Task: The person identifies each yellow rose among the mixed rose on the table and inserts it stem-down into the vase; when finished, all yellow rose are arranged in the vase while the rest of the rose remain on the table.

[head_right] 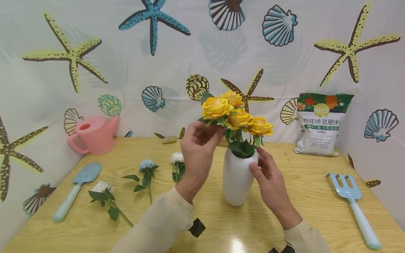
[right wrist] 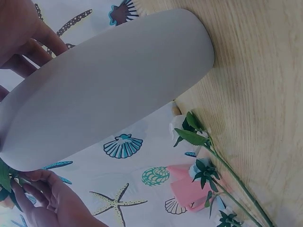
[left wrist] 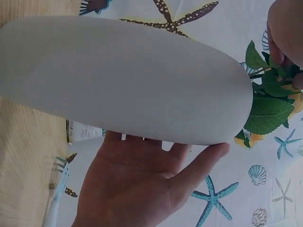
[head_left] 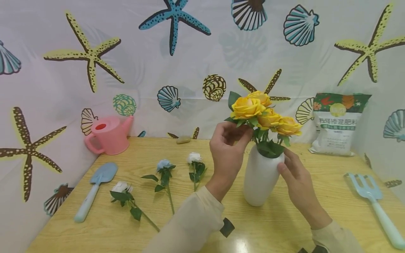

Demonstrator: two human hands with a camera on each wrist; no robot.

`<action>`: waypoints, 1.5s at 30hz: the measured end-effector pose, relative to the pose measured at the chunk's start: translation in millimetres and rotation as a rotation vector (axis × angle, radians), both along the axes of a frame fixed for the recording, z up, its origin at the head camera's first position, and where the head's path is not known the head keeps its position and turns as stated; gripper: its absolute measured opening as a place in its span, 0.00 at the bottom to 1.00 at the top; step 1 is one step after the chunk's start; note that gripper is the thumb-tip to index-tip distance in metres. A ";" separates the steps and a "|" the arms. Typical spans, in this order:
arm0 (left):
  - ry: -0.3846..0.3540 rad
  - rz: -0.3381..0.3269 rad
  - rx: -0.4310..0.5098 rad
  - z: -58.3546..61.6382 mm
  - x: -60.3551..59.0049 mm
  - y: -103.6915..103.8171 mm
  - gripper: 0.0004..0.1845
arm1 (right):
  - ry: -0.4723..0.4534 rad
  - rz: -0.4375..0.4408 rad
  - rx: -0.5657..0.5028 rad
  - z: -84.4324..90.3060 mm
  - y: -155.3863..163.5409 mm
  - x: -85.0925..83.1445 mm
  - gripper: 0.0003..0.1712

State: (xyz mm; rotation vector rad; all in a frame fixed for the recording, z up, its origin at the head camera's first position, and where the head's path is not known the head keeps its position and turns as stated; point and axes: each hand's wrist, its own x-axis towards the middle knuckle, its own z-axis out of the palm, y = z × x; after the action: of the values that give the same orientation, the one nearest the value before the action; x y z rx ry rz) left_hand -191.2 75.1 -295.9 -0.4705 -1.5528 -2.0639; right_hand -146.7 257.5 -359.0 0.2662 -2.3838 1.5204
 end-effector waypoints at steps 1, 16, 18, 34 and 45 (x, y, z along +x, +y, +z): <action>-0.033 -0.002 0.028 0.8 0.4 1.2 0.13 | 0.003 0.002 -0.005 -0.5 -0.1 -0.1 0.29; -0.130 -0.047 0.161 6.1 1.5 5.0 0.31 | -0.012 -0.005 0.017 2.0 -0.3 1.2 0.29; -0.121 -0.056 0.145 6.9 1.7 5.4 0.30 | -0.014 -0.006 0.019 2.5 0.0 1.5 0.29; -0.167 -0.053 0.096 0.9 3.1 8.7 0.21 | -0.011 0.005 0.030 2.4 -1.3 1.0 0.30; -0.175 -0.071 0.074 -4.6 2.3 4.4 0.22 | -0.028 0.021 -0.003 1.9 -2.3 0.6 0.31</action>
State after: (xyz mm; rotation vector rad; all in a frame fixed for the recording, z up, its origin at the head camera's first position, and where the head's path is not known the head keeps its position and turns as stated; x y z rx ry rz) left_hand -188.9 79.5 -300.5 -0.3299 -1.5712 -2.2609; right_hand -146.1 255.3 -357.0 0.2715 -2.4076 1.5461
